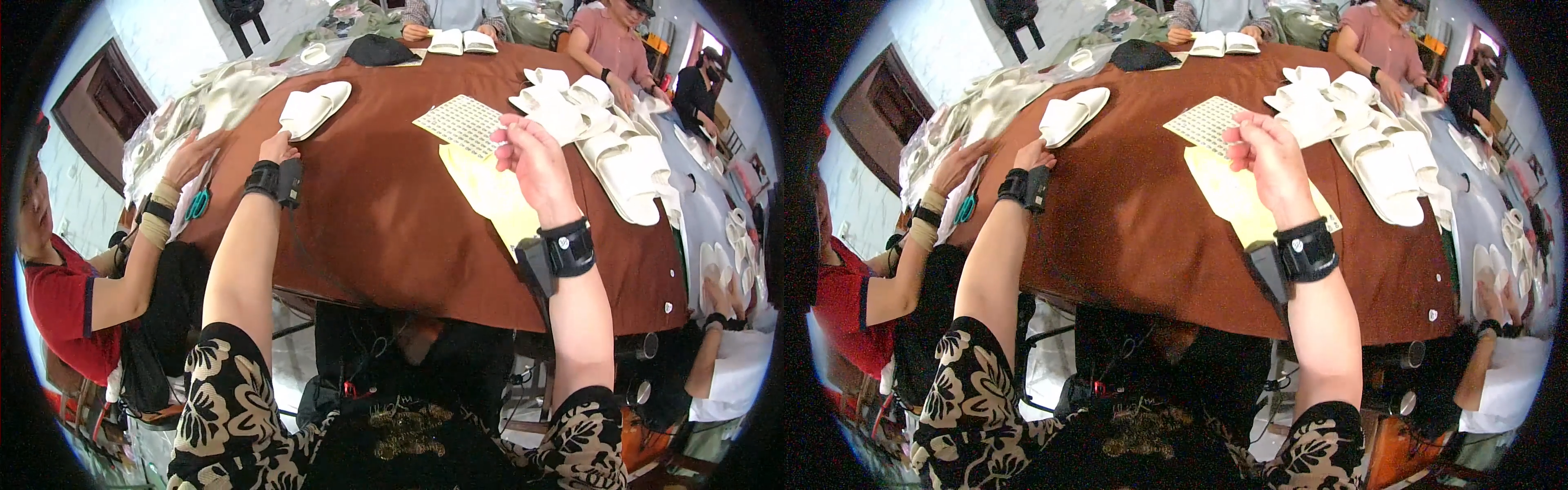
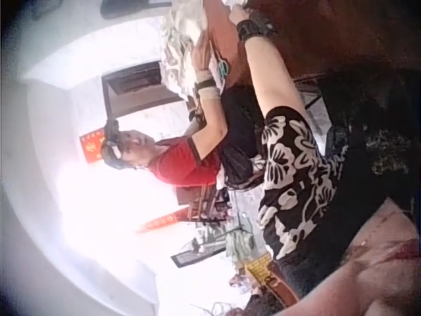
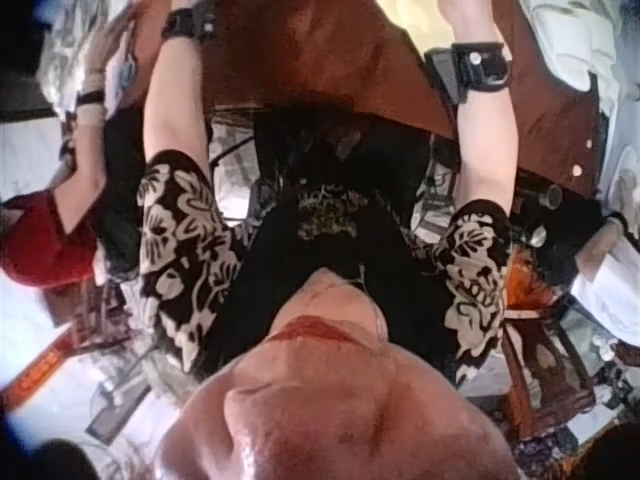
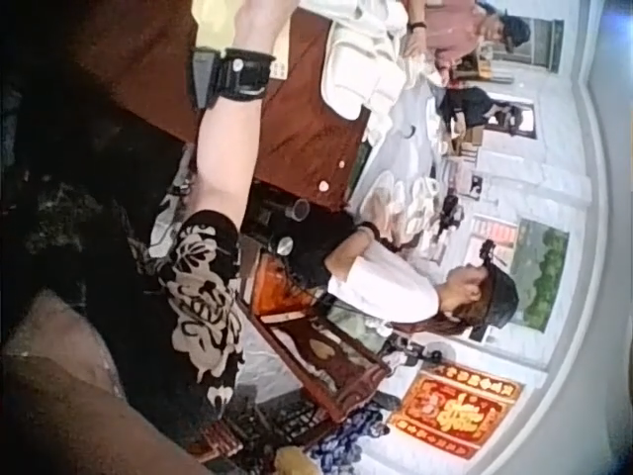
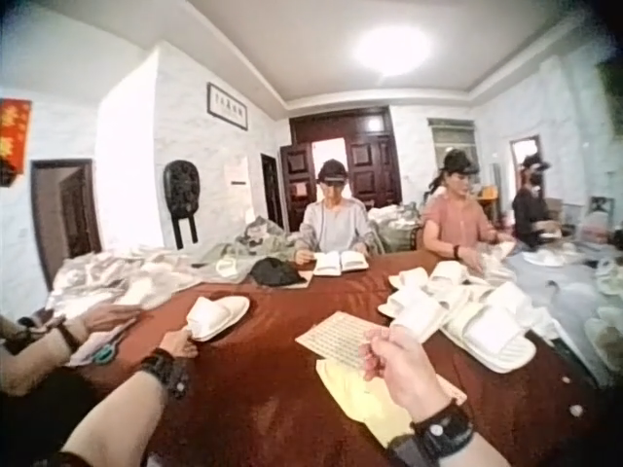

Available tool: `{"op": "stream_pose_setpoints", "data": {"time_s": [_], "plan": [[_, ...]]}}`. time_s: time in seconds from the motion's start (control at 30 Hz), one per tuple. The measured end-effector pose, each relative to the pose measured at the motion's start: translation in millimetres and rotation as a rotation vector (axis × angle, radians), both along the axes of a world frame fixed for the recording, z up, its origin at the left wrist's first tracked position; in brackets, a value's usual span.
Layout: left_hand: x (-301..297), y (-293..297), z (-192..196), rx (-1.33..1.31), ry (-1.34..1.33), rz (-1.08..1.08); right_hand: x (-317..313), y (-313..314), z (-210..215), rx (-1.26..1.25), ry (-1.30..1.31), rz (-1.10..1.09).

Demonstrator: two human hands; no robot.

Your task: Assemble and inspect white slippers at a production table.

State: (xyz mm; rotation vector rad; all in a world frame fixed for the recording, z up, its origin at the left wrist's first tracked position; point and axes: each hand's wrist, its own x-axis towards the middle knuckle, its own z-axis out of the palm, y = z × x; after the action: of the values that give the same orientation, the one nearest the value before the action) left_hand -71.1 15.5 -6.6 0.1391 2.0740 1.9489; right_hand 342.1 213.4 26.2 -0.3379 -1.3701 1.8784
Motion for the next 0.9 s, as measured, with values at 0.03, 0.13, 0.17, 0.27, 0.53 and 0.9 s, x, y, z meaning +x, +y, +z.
{"op": "stream_pose_setpoints", "data": {"time_s": [0.03,0.13,0.17,0.27,0.53,0.9], "plan": [[-5,4,-3,0.007,0.004,0.007,-2,-3,0,-0.023,-0.01,0.031],[-21,8,-8,0.085,-0.1,-0.072,-6,-9,0,-0.006,-0.016,0.064],[-26,9,-9,0.099,-0.084,-0.079,-6,-10,-1,-0.019,-0.039,0.054],[-37,17,-15,0.125,-0.096,-0.03,-8,-14,-4,-0.026,-0.007,0.096],[-59,58,-44,0.1,0.117,-0.034,-6,-45,15,-0.06,-0.072,0.067],[21,35,2,0.421,-0.146,0.023,-5,-61,18,-0.063,-0.068,0.187]]}}
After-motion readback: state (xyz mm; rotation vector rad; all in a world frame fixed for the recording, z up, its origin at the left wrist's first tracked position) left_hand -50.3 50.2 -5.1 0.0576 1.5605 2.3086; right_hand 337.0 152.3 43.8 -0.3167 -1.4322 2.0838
